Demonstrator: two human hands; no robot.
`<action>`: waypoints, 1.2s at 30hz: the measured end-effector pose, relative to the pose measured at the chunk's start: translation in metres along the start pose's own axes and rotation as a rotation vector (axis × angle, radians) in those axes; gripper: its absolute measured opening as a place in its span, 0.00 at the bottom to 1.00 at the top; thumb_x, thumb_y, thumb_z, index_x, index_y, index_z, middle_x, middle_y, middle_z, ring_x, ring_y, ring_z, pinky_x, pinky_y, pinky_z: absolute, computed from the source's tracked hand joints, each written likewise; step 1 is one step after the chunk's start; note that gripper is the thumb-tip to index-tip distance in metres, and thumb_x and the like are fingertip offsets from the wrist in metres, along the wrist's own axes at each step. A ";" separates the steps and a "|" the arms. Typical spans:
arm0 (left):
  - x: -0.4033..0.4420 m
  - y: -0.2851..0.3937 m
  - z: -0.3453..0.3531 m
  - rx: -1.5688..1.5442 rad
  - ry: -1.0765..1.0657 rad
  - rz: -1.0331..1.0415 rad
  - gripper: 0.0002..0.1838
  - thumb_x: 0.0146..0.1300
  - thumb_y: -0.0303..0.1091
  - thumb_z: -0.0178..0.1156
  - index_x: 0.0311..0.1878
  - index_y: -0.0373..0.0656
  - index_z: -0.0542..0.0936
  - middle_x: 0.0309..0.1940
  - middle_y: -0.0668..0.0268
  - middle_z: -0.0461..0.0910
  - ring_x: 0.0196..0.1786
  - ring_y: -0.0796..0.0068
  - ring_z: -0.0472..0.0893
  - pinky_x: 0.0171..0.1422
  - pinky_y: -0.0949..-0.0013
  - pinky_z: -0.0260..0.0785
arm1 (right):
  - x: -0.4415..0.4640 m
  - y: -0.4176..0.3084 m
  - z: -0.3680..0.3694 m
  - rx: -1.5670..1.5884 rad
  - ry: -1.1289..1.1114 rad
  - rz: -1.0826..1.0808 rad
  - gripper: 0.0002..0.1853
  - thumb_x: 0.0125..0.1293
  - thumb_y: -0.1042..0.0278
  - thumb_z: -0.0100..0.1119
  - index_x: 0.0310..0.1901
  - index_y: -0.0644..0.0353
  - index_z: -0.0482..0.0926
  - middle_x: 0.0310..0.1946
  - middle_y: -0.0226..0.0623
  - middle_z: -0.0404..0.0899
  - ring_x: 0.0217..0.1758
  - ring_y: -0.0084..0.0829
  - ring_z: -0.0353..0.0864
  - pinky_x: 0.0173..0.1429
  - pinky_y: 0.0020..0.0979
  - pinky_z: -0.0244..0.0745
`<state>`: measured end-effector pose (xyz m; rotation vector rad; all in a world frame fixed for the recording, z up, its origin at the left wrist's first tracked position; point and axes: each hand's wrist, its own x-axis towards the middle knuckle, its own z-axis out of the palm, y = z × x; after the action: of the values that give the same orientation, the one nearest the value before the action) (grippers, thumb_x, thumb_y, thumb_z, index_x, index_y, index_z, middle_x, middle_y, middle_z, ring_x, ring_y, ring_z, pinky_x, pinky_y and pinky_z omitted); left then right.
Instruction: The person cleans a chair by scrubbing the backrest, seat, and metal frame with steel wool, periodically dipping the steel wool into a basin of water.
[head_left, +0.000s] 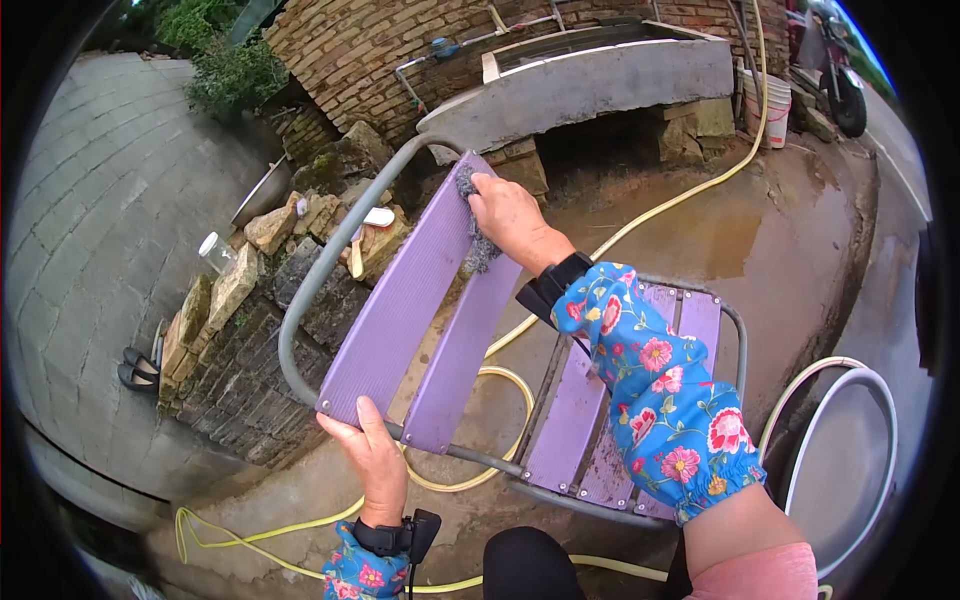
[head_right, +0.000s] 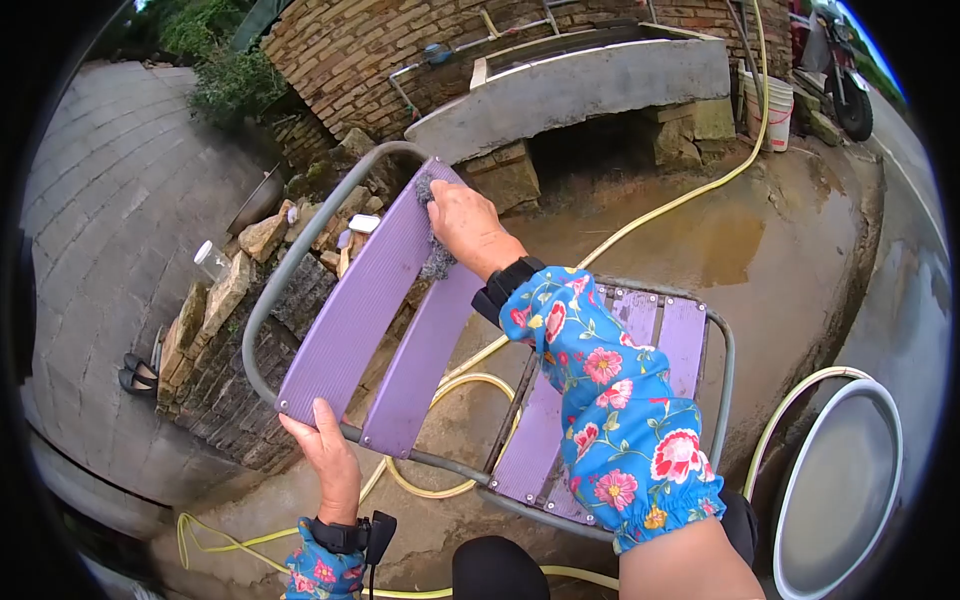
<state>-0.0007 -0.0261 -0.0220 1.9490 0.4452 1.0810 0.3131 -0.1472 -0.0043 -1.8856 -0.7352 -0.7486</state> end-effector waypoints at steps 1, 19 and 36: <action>-0.001 0.003 0.000 -0.003 -0.004 -0.002 0.25 0.75 0.36 0.47 0.66 0.34 0.52 0.52 0.56 0.68 0.49 0.69 0.70 0.55 0.65 0.66 | -0.007 -0.001 -0.001 0.000 -0.001 -0.019 0.10 0.63 0.64 0.55 0.40 0.60 0.74 0.36 0.50 0.81 0.43 0.51 0.81 0.49 0.49 0.75; 0.004 -0.005 0.000 0.049 0.023 0.099 0.22 0.75 0.38 0.47 0.65 0.40 0.54 0.42 0.63 0.70 0.36 0.76 0.72 0.39 0.71 0.69 | 0.034 0.052 0.023 0.175 0.144 0.233 0.13 0.60 0.66 0.49 0.34 0.68 0.78 0.37 0.58 0.80 0.45 0.57 0.78 0.54 0.49 0.72; 0.011 -0.016 0.000 0.115 0.006 0.108 0.23 0.74 0.41 0.49 0.62 0.35 0.56 0.43 0.60 0.71 0.38 0.73 0.72 0.42 0.67 0.68 | -0.149 0.119 -0.302 0.074 -0.314 0.366 0.17 0.65 0.71 0.51 0.54 0.67 0.76 0.34 0.30 0.80 0.37 0.22 0.77 0.43 0.27 0.73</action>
<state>0.0067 -0.0096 -0.0292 2.0912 0.4177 1.1518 0.2515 -0.4930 -0.0700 -2.0162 -0.5737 -0.1950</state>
